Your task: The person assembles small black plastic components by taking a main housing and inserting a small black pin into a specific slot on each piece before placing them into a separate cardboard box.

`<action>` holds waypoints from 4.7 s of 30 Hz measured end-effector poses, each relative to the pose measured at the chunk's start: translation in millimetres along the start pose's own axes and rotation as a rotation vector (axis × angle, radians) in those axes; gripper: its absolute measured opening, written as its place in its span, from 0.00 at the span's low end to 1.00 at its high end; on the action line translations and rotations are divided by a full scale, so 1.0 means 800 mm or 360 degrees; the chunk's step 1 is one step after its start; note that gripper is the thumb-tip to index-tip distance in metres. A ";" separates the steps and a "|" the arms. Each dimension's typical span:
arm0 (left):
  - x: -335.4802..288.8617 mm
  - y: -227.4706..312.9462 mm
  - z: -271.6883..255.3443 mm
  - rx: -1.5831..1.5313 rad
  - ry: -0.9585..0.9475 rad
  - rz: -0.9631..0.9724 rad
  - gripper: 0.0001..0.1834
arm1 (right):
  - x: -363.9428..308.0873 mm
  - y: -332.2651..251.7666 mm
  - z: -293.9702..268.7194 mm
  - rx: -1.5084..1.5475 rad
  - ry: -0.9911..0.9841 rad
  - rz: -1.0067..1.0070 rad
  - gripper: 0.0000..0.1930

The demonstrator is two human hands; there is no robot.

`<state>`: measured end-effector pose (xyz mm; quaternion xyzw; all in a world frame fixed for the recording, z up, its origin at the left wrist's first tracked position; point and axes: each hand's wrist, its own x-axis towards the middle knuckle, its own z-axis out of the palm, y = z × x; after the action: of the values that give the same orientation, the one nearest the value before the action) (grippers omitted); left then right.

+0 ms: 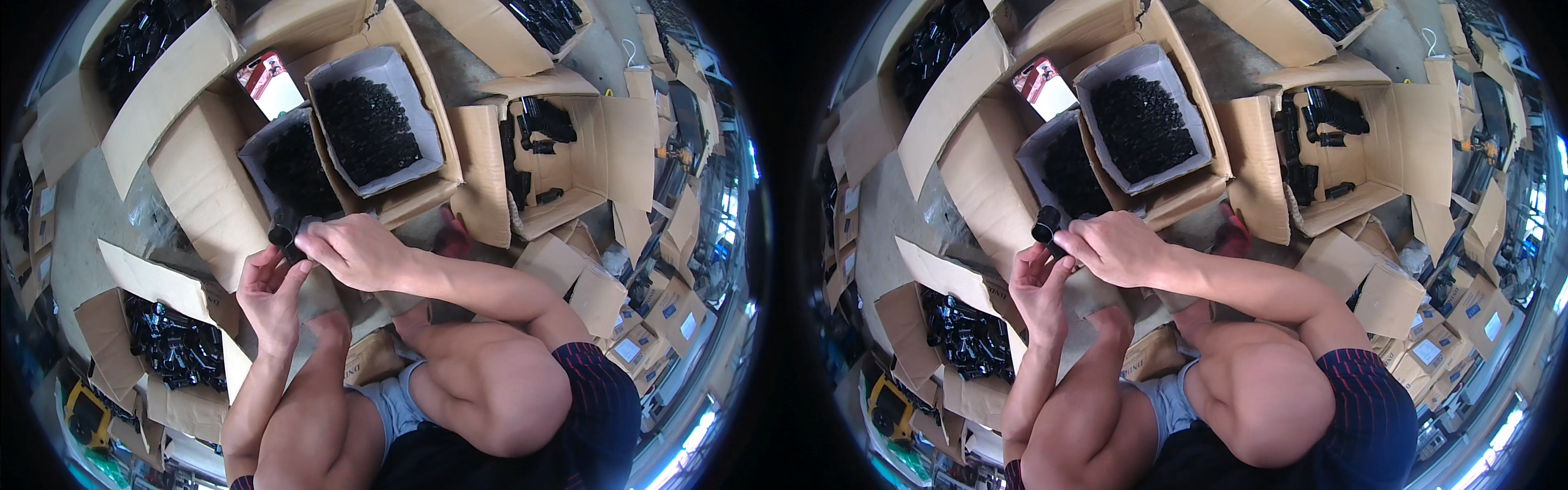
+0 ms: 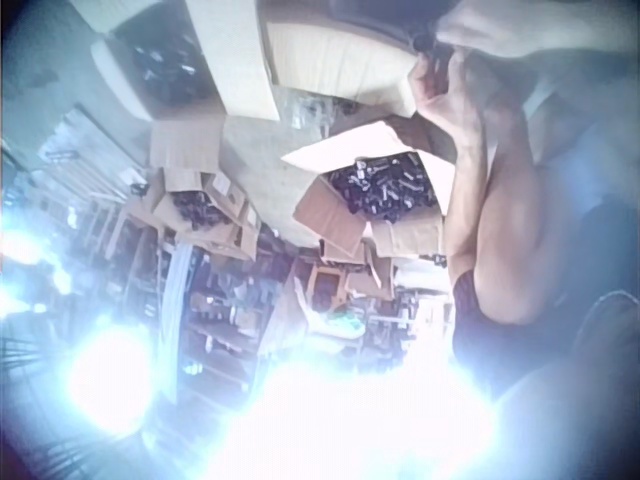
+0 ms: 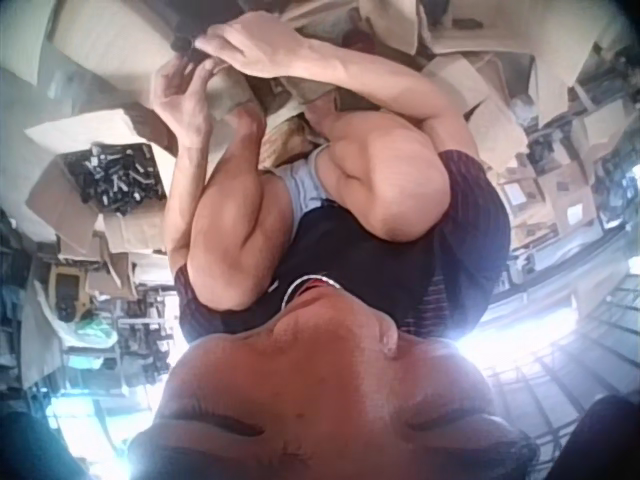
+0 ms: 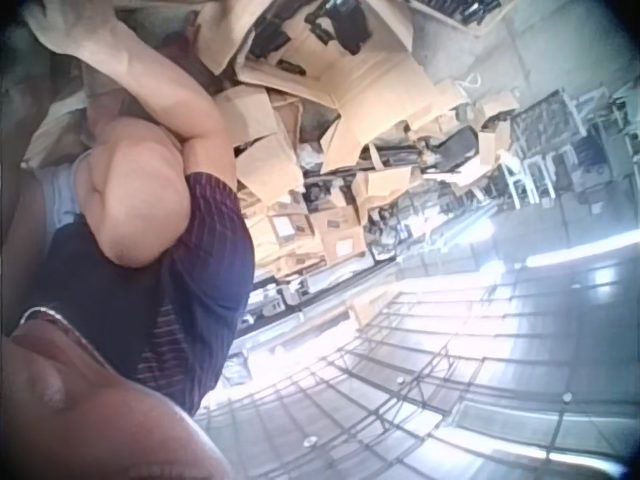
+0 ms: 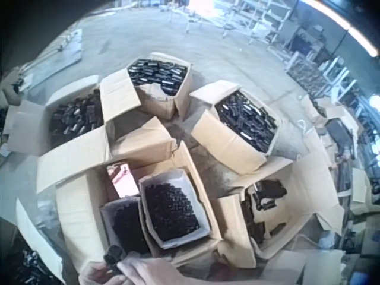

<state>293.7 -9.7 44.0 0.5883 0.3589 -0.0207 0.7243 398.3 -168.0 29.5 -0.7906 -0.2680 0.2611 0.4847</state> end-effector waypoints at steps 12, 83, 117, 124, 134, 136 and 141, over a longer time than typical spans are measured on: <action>-0.036 0.051 -0.289 -0.0019 0.1375 0.0419 0.28 | -0.205 0.229 -0.272 -0.1034 0.0777 0.1510 0.19; 0.019 0.017 -0.012 -0.0874 -0.0423 -0.0556 0.33 | -0.001 -0.032 -0.019 -0.0412 0.0499 -0.0509 0.18; 0.011 0.005 -0.004 -0.1129 -0.0152 -0.0542 0.38 | -0.006 -0.026 0.014 -0.0581 0.0403 -0.0647 0.18; 0.014 0.003 -0.002 -0.1029 -0.0292 -0.0430 0.35 | -0.019 -0.026 0.011 -0.0603 0.0278 -0.0558 0.17; 0.017 0.024 -0.064 -0.0888 0.0014 -0.0360 0.34 | 0.091 0.005 -0.051 -0.0941 0.0156 -0.0445 0.08; 0.017 0.033 -0.065 -0.0934 0.0044 -0.0368 0.33 | 0.111 0.013 -0.043 -0.1155 0.0112 -0.0619 0.07; 0.011 0.018 -0.067 -0.0816 0.0080 -0.0399 0.33 | 0.132 0.036 0.016 -0.1553 -0.0282 -0.0525 0.05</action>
<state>279.9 44.6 48.4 0.3373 0.4402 -0.0039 0.8321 470.8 -99.8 -18.2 -0.8466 -0.5195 0.0920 0.0700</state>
